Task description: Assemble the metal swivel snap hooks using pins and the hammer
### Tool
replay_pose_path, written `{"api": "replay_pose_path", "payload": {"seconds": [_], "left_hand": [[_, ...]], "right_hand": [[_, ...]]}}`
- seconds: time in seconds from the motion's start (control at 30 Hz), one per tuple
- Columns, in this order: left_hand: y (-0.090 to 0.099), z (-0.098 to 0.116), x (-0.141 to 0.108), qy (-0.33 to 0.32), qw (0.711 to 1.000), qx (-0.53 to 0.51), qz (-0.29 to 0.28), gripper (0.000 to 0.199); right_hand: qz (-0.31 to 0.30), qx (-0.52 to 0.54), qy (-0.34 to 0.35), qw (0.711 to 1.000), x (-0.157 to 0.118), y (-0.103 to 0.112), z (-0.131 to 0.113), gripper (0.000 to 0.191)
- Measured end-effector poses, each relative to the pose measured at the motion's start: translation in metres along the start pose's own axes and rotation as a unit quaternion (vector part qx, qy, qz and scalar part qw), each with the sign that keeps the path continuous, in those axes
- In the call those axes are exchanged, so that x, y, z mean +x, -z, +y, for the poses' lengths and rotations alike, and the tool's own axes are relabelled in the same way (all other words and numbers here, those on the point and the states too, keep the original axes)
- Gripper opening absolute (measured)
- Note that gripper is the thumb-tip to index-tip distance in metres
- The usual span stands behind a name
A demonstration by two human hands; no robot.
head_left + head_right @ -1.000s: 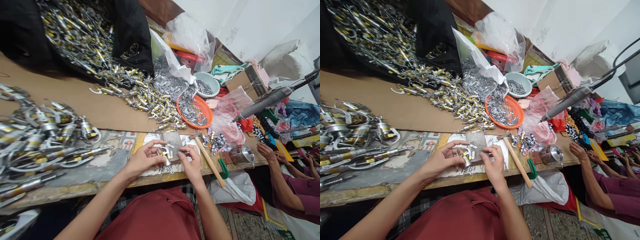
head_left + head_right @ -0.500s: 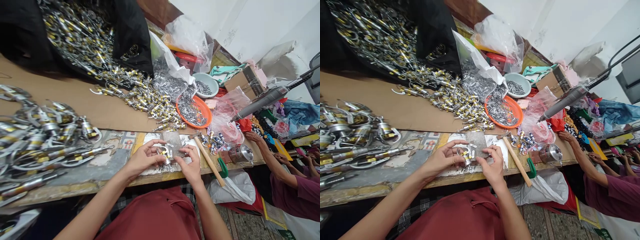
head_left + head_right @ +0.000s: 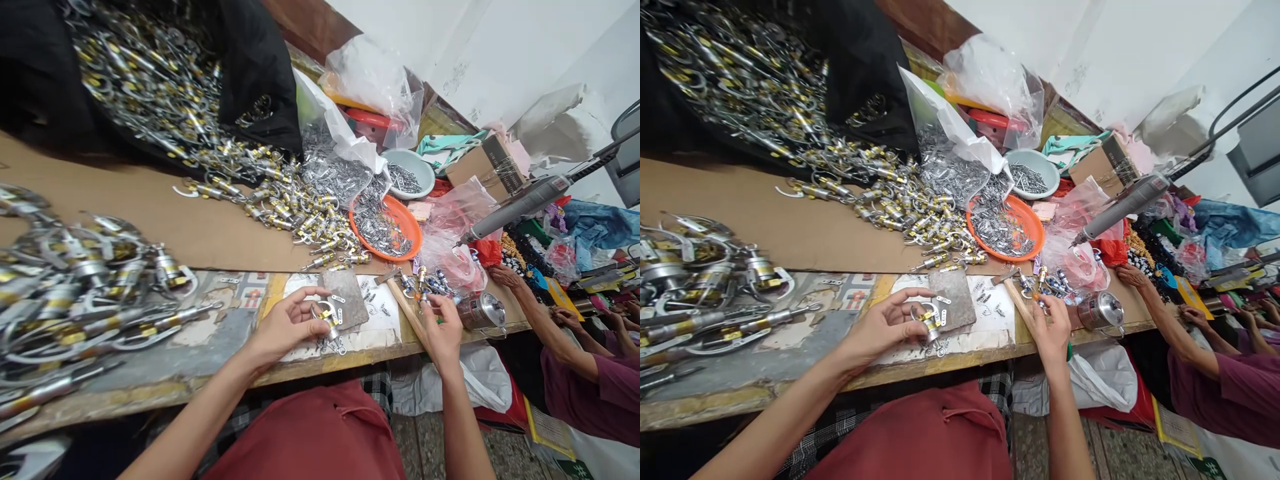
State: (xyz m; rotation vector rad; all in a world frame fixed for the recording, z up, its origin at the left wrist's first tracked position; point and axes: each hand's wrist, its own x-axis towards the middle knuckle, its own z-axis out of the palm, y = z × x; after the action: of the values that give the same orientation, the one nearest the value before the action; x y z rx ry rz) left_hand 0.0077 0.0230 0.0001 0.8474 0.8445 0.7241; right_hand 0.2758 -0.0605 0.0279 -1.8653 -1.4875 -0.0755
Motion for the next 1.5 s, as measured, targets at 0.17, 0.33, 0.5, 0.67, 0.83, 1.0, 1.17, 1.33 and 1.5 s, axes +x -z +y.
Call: {"api": "replay_pose_path", "payload": {"seconds": [0.17,0.33,0.5,0.67,0.83,1.0,1.17,1.33,1.5], "left_hand": [[-0.002,0.003,-0.003,0.006,1.000,-0.004,0.005,0.052],[-0.001,0.005,-0.003,0.004,1.000,-0.014,-0.003,0.054],[-0.001,0.006,-0.003,0.014,0.999,-0.024,-0.017,0.063],[-0.002,0.007,-0.003,0.023,0.999,-0.025,-0.027,0.065],[-0.002,0.007,-0.003,0.015,0.999,-0.020,-0.024,0.064],[-0.001,0.007,-0.002,0.019,0.999,-0.018,-0.028,0.064],[-0.001,0.006,-0.003,0.012,0.999,-0.010,-0.029,0.064],[-0.002,0.006,-0.002,0.008,0.999,-0.012,-0.033,0.063],[-0.001,0.007,-0.001,0.015,0.999,-0.010,-0.029,0.062]], "right_hand": [[-0.128,-0.100,0.031,0.986,-0.011,-0.017,0.012,0.026],[-0.081,-0.044,0.039,0.995,-0.013,-0.038,-0.021,0.022],[-0.145,0.122,0.063,0.980,-0.001,-0.058,-0.079,0.018],[-0.166,0.014,0.138,0.976,0.011,-0.073,-0.101,0.011],[-0.188,-0.111,0.236,0.947,0.016,-0.069,-0.099,0.012],[-0.254,-0.197,0.368,0.872,0.023,-0.061,-0.114,0.013],[-0.309,-0.168,0.375,0.857,0.046,-0.061,-0.121,0.012],[-0.277,0.012,0.315,0.908,0.039,-0.058,-0.107,0.015],[-0.184,0.040,0.338,0.922,0.005,-0.055,-0.098,0.025]]}}
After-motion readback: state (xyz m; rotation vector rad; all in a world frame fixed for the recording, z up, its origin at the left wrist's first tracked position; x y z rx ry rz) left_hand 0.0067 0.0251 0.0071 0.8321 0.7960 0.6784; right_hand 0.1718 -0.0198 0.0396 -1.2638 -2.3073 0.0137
